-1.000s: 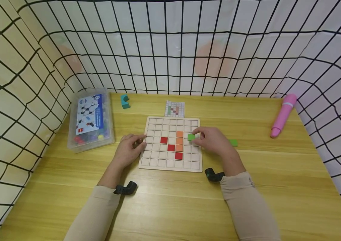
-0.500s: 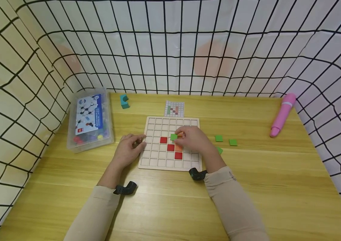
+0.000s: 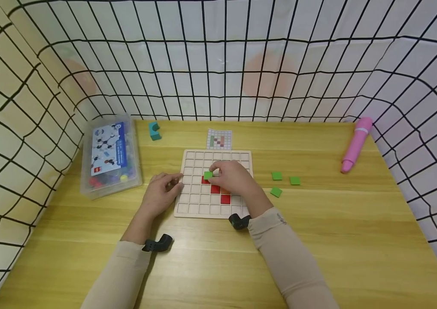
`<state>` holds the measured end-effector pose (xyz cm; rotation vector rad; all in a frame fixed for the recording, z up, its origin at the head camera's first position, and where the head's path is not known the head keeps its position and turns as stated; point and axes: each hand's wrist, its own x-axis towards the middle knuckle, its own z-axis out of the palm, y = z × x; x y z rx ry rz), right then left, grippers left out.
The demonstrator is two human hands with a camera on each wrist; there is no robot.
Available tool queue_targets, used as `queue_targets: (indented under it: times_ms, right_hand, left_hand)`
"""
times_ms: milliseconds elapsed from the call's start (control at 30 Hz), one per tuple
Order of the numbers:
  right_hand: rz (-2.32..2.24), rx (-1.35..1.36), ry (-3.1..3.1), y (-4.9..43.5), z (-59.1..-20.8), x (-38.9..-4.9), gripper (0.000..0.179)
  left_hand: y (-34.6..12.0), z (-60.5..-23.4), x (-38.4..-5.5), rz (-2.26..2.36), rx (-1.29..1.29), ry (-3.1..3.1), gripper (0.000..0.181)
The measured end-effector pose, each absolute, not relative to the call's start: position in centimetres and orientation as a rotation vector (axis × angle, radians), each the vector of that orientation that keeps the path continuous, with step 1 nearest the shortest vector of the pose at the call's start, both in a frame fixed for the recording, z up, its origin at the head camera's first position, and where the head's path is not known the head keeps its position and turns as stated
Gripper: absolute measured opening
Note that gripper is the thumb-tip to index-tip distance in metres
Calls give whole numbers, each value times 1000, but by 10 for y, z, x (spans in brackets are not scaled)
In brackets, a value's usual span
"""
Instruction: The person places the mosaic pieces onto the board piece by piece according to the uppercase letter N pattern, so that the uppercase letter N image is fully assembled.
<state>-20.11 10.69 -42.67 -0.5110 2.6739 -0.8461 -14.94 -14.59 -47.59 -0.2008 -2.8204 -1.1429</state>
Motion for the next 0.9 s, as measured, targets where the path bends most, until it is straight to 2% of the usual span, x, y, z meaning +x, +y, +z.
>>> queue_targets:
  times_ms: [900]
  right_hand:
    - [-718,-482,2753,69,-432,-217,32]
  left_hand:
    - [-147,-475,-149,-1110,-190,-2848,33]
